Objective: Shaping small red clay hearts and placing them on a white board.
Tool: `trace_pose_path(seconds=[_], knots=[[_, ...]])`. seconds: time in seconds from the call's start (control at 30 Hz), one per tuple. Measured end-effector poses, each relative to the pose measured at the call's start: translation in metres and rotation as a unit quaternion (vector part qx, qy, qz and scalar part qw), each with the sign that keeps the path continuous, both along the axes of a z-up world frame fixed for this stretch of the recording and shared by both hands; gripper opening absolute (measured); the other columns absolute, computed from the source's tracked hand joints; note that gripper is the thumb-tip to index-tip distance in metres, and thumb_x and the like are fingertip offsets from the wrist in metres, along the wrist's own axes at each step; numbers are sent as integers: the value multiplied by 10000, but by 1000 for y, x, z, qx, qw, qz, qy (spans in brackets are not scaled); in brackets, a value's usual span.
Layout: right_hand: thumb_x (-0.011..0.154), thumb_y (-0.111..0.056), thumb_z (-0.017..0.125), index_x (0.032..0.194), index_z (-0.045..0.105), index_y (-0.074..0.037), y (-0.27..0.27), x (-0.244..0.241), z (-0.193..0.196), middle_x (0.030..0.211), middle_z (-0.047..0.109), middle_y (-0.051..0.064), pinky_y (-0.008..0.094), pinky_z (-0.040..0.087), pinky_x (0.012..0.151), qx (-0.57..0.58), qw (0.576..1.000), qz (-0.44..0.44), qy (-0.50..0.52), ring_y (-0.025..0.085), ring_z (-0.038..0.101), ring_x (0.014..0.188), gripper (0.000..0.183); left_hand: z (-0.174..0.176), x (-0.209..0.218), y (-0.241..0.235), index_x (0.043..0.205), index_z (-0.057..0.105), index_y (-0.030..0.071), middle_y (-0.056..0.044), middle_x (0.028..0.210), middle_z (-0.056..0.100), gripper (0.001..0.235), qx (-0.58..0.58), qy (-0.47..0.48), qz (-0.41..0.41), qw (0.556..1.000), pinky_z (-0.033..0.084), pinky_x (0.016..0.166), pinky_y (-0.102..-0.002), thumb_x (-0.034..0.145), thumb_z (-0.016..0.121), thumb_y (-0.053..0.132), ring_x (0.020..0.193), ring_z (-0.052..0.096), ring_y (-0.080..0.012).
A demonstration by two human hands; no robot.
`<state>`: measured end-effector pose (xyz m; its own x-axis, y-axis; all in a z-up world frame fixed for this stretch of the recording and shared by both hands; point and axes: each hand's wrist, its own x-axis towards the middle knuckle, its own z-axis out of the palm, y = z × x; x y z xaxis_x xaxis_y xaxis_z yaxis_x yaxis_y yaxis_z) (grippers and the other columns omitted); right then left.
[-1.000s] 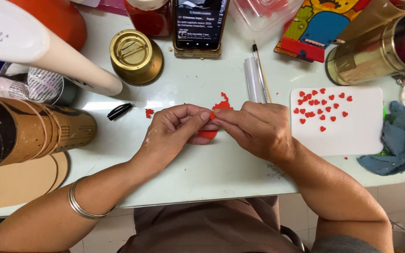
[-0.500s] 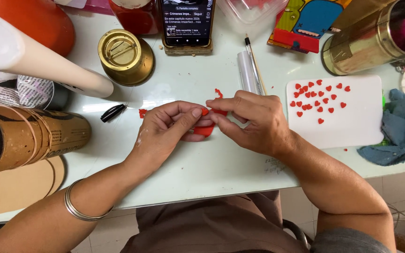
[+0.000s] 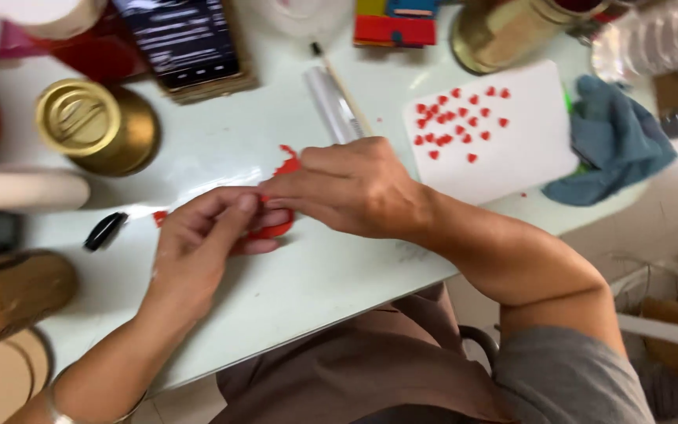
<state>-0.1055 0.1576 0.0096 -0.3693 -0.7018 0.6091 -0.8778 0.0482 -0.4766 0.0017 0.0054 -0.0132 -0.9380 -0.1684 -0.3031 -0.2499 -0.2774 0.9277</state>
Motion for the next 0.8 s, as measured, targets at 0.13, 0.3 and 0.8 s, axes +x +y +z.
trace_pose_path(seconds=[0.13, 0.3, 0.8], knots=[[923, -145, 621, 963, 649, -82, 12, -12, 10, 739, 610, 31, 266, 419, 488, 27, 998, 6, 62, 131, 565, 600, 80, 18, -3, 1, 939, 596, -24, -198, 910, 688, 264, -13, -80, 10, 997, 592, 693, -321, 876, 464, 195, 816, 714, -302], [897, -57, 648, 902, 653, 25, 49, -28, 44, 770, 633, 98, 239, 391, 529, 55, 993, -28, -100, 131, 507, 599, 82, 17, 1, 2, 983, 564, -28, -178, 990, 657, 209, -56, -45, 9, 997, 575, 687, -302, 898, 459, 132, 818, 653, -215], [928, -237, 656, 903, 684, -139, 190, -90, 6, 675, 527, -34, 252, 296, 618, 385, 825, -337, -239, 72, 385, 613, 106, 27, 1, -6, 1040, 521, -86, -204, 1024, 617, 160, -230, 68, 15, 971, 534, 658, -250, 939, 470, 27, 743, 586, -182]])
